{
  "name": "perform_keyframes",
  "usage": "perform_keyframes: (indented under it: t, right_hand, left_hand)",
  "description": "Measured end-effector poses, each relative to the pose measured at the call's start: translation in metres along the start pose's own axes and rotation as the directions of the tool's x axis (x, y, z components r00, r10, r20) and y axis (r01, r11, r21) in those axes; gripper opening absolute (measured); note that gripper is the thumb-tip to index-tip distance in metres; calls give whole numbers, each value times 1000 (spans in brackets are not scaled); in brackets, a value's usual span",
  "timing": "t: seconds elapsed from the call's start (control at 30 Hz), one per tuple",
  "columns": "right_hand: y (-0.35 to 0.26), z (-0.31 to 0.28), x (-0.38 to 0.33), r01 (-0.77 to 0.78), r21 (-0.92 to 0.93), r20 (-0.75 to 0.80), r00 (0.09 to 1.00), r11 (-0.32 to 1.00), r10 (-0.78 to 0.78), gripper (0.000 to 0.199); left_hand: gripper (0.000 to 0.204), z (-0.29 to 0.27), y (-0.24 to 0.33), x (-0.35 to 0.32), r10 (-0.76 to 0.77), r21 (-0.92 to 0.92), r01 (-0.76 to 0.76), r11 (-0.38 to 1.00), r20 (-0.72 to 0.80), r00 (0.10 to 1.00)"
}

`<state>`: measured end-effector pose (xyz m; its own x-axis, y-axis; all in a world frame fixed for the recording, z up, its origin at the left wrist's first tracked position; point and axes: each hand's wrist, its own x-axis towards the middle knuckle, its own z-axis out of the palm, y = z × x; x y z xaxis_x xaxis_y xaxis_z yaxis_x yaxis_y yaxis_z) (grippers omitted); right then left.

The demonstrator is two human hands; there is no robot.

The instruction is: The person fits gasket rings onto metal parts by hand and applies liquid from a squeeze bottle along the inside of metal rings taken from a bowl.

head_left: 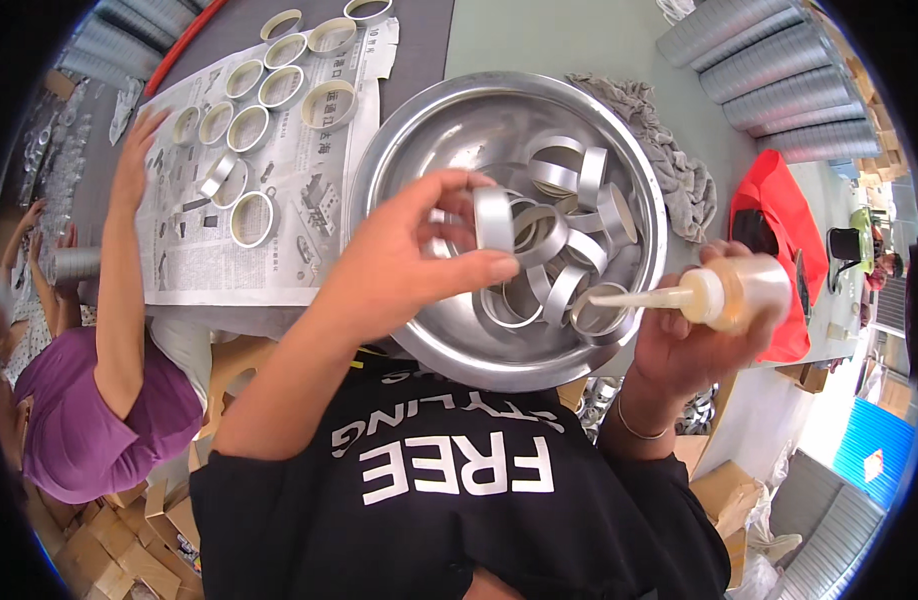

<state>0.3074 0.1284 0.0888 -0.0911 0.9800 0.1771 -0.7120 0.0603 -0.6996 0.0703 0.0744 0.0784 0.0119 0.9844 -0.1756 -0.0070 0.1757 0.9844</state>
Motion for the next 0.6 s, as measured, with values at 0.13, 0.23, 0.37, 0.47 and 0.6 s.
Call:
perform_keyframes:
  t: [0.13, 0.23, 0.37, 0.47, 0.6]
  right_hand:
    - [10, 3, -22, 574, 11, 87, 815, 819, -572, 74]
    - [-1, 15, -17, 644, -247, 684, 645, 724, -341, 75]
    - [7, 32, -16, 783, -233, 812, 483, 577, -328, 70]
    - [12, 35, -14, 826, -199, 827, 430, 527, -362, 64]
    - [9, 34, -15, 837, -215, 834, 426, 504, -351, 63]
  left_hand:
    - [56, 4, -3, -33, -197, -786, 409, 464, 358, 913]
    - [65, 8, -10, -47, -201, -827, 474, 303, 431, 880]
    - [68, 12, -7, -52, -210, -802, 508, 315, 463, 861]
    - [84, 15, -2, -52, -264, -758, 537, 370, 468, 843]
    - [71, 12, 0, -55, -245, -714, 530, 458, 471, 847]
